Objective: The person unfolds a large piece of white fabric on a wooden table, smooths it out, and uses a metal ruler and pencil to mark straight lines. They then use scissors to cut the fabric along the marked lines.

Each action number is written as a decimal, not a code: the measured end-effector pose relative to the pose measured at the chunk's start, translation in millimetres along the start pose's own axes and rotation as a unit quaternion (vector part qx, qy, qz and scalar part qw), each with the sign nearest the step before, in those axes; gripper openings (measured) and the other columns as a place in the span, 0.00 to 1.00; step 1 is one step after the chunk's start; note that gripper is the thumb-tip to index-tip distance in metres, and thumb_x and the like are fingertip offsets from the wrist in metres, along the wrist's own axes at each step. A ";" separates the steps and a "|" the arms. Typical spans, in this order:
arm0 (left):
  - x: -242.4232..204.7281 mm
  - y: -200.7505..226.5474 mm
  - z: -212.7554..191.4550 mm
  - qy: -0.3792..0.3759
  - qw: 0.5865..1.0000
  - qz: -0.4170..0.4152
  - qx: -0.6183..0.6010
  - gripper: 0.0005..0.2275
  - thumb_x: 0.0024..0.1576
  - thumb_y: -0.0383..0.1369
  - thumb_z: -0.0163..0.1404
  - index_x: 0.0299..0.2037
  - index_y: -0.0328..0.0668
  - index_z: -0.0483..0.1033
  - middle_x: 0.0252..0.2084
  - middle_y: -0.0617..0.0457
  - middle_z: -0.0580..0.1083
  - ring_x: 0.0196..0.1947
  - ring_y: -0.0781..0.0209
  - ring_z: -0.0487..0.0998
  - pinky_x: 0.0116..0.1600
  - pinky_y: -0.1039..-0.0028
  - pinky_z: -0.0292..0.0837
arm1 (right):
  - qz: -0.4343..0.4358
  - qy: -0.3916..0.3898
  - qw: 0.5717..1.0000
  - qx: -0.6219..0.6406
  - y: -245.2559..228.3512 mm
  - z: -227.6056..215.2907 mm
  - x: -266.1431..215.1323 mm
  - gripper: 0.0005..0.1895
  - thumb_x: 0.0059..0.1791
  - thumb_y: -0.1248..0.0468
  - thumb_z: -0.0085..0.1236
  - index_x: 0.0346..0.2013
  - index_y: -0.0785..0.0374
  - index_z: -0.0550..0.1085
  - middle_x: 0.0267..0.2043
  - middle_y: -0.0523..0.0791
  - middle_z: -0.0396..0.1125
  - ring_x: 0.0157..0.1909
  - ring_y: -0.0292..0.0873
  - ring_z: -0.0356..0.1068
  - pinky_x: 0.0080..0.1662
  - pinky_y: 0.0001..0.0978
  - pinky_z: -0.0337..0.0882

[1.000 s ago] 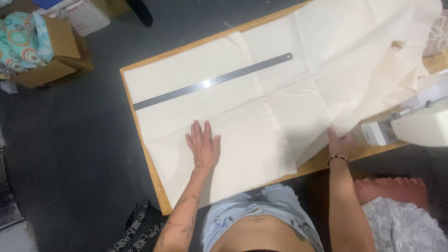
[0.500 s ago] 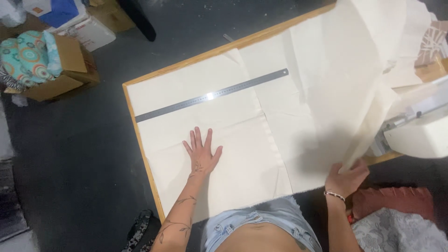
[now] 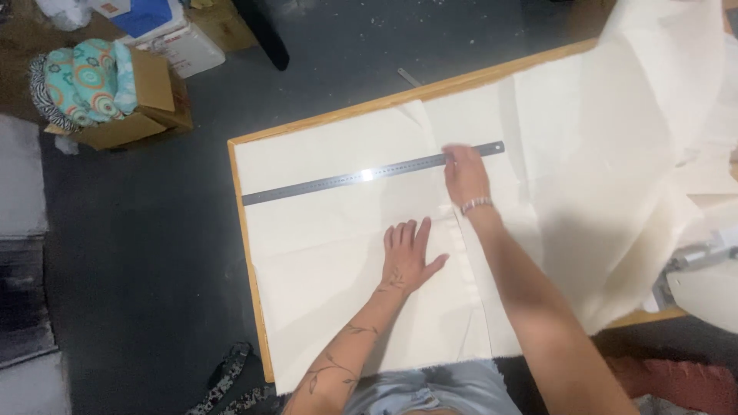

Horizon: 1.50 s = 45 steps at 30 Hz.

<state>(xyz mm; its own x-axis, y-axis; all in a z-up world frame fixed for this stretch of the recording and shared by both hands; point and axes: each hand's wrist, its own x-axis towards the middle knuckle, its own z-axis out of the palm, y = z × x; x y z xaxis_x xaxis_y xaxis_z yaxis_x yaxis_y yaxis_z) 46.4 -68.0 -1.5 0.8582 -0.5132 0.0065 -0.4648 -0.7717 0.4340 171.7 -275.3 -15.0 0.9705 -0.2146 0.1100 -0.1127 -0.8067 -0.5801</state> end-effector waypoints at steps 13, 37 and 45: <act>-14.4 8.9 3.2 -0.002 0.999 0.018 0.047 0.32 0.61 0.55 0.38 0.74 0.50 0.52 0.75 0.37 0.50 0.75 0.41 0.46 0.73 0.40 0.33 | -0.027 -0.082 0.981 -0.176 34.2 61.4 158.2 0.24 0.48 0.62 0.61 0.60 0.47 0.72 0.60 0.41 0.64 0.63 0.46 0.60 0.58 0.43 0.64; -14.8 -14.6 10.2 0.085 0.995 0.053 -0.024 0.30 0.59 0.52 0.42 0.72 0.55 0.57 0.70 0.44 0.60 0.68 0.46 0.61 0.69 0.48 0.54 | -0.005 -0.058 0.986 -0.154 18.4 73.5 165.0 0.12 0.49 0.49 0.65 0.45 0.41 0.76 0.51 0.39 0.66 0.61 0.45 0.60 0.60 0.50 0.46; 11.8 -85.6 -29.5 0.228 0.971 -0.058 -0.037 0.19 0.64 0.28 0.39 0.66 0.42 0.65 0.64 0.42 0.67 0.65 0.46 0.67 0.71 0.58 0.61 | -0.159 0.047 0.984 -0.059 -72.6 76.8 -32.9 0.24 0.51 0.61 0.61 0.62 0.54 0.70 0.61 0.53 0.63 0.66 0.55 0.60 0.64 0.56 0.55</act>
<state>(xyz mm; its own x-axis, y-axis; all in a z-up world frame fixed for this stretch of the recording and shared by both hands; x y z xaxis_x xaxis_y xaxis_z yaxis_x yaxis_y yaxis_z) 102.7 3.1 -12.0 0.9191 -0.1916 0.3444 -0.3564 -0.7770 0.5189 164.3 -167.3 -38.6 0.9373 0.0129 0.3483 0.1637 -0.8985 -0.4073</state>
